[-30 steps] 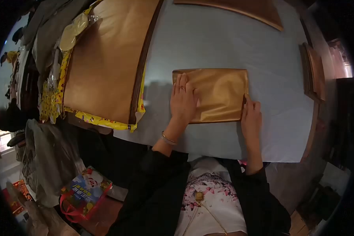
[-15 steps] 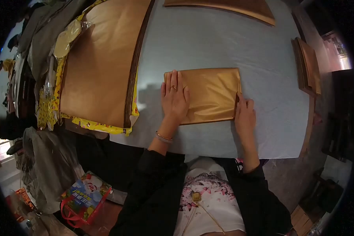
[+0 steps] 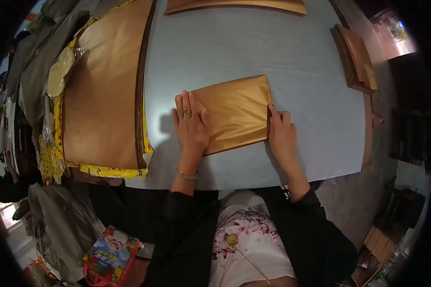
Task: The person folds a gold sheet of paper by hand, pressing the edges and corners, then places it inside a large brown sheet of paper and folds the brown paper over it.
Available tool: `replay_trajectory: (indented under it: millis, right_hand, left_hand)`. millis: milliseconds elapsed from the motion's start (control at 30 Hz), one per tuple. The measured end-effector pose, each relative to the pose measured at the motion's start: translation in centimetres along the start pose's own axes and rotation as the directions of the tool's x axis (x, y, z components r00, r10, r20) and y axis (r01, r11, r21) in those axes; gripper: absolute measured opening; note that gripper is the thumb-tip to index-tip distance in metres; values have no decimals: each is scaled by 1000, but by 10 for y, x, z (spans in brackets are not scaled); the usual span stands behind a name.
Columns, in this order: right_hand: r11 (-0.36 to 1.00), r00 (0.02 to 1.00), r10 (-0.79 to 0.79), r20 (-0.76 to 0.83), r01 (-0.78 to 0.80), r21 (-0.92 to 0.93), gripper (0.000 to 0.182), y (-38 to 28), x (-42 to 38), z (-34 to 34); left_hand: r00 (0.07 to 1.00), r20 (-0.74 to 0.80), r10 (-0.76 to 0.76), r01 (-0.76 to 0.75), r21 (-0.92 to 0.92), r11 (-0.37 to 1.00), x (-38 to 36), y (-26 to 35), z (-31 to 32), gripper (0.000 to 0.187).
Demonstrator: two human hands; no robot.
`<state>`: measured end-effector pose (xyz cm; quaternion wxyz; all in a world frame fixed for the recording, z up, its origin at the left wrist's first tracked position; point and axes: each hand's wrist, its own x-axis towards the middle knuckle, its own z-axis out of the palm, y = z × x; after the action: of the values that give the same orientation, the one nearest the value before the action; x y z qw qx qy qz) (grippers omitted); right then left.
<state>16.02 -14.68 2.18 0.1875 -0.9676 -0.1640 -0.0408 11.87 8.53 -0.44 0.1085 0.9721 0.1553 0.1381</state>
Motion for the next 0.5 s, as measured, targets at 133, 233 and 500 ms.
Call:
replay_trajectory:
  millis: [133,233,500]
  right_hand:
    - [997,998,58,25,-60,57,32,-4,1,-7]
    - [958,988,147,46,-154,241,31,-2,6,-12]
    - [690,895,411,172,-429,583,32,28,-4,-24]
  left_hand:
    - [1000,15,-6,7,-24,1000,0,0,-2,55]
    - [1000,23,-8,8,0,1000,1,0,-1,55]
    - [999,-22,28,-28,5,1000,-1,-2,2,53]
